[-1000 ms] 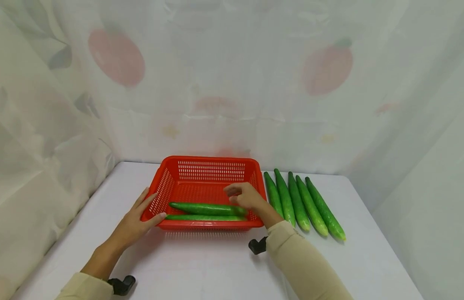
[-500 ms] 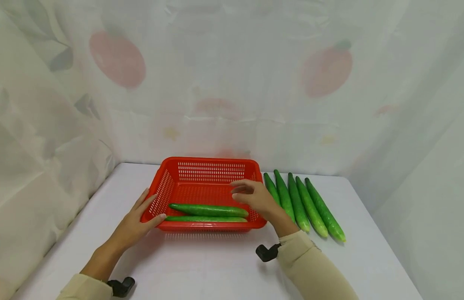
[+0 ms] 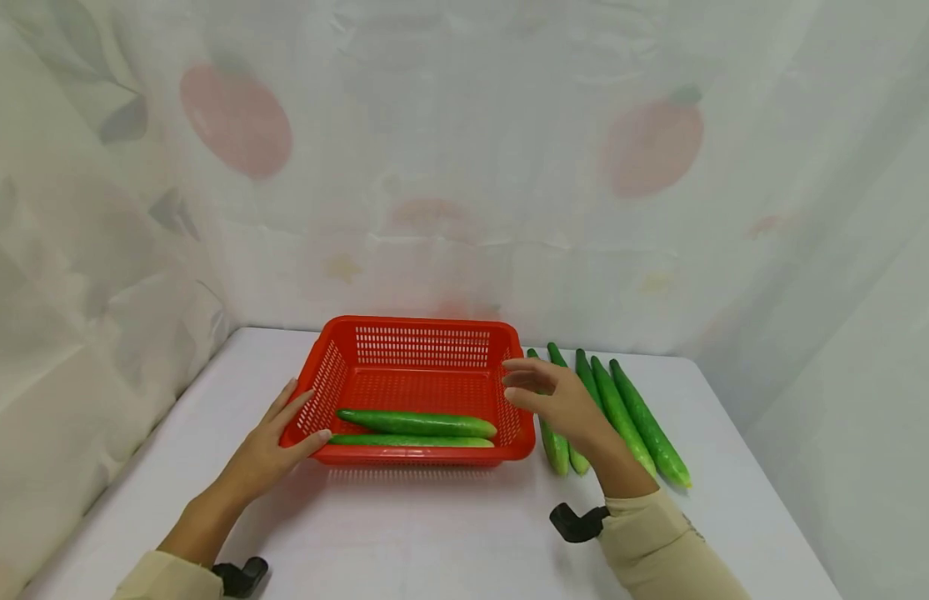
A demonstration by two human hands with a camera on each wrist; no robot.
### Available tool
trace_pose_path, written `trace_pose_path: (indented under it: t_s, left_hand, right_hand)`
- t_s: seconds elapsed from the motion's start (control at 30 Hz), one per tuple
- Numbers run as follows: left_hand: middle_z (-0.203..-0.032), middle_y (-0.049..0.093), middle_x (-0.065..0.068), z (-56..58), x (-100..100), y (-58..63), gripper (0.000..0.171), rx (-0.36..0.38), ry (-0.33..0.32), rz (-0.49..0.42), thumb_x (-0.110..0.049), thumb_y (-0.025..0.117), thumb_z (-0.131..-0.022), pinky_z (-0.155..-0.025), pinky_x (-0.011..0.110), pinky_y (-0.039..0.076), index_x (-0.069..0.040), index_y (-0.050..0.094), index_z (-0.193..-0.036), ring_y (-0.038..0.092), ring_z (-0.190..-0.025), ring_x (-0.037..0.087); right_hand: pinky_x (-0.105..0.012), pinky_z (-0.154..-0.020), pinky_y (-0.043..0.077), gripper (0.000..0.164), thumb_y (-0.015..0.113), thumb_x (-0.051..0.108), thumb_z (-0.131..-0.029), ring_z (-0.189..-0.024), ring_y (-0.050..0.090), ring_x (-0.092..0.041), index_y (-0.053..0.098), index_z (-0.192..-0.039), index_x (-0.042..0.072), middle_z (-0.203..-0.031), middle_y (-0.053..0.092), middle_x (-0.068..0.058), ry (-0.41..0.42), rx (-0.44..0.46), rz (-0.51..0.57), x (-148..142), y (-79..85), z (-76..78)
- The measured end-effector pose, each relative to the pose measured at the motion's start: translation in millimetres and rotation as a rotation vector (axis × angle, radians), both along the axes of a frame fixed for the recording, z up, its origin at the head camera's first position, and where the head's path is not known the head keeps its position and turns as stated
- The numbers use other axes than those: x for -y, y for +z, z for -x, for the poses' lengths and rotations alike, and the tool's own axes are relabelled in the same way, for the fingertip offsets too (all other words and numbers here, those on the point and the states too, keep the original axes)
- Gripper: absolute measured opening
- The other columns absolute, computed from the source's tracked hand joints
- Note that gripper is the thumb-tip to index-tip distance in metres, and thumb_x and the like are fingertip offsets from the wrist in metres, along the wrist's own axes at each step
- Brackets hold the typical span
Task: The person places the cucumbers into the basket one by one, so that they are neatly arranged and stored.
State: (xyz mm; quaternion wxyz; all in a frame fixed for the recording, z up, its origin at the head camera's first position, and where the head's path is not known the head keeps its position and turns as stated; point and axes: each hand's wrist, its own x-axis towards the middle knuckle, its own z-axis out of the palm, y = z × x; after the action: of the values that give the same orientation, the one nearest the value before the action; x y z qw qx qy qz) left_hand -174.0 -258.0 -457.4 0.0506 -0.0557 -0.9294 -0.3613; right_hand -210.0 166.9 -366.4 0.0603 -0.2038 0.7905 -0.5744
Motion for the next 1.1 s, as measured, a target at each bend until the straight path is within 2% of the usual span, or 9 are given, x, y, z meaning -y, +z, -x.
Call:
trace_pose_path:
  t_s: [0.2,0.47,0.83,1.1]
  left_hand:
    - [-0.161,0.005,0.003,-0.8,-1.2,1.1,0.081,0.007,0.003,0.002,-0.051,0.064,-0.089,-0.091,0.073,0.031,-0.013,0.031,-0.152,0.025,-0.134,0.049]
    - [-0.161,0.006,0.004,-1.5,-3.0,0.5,0.08,0.004,0.006,-0.009,-0.05,0.064,-0.089,-0.091,0.071,0.032,-0.013,0.031,-0.152,0.025,-0.134,0.049]
    - [-0.161,0.005,0.001,0.3,-2.3,-1.1,0.08,-0.004,0.011,0.006,-0.05,0.064,-0.089,-0.091,0.072,0.032,-0.015,0.031,-0.152,0.025,-0.135,0.048]
    - [-0.161,0.006,0.001,0.9,-1.2,-4.6,0.081,-0.011,0.007,0.002,-0.053,0.064,-0.088,-0.092,0.072,0.031,-0.014,0.033,-0.152,0.025,-0.135,0.048]
  right_hand:
    - [-0.041,-0.085,0.051,0.043,0.069,0.025,-0.091,-0.11,0.057,-0.028,0.059,-0.131,0.013,-0.122,0.06,-0.016,-0.037,-0.028,-0.017,-11.9,4.9,-7.6]
    - [-0.038,-0.085,0.051,0.04,0.069,0.02,-0.091,-0.11,0.057,-0.029,0.06,-0.129,0.009,-0.116,0.064,-0.01,-0.078,-0.077,0.002,-35.4,3.7,-12.7]
    - [-0.03,-0.084,0.05,0.041,0.068,0.02,-0.092,-0.11,0.057,-0.027,0.058,-0.13,0.008,-0.117,0.063,-0.009,-0.163,-0.131,-0.047,-67.9,-1.1,-25.1]
    - [-0.027,-0.082,0.05,0.042,0.066,0.022,-0.094,-0.106,0.058,-0.015,0.056,-0.133,0.009,-0.119,0.062,-0.009,-0.24,-0.157,-0.119,-83.7,-6.8,-31.1]
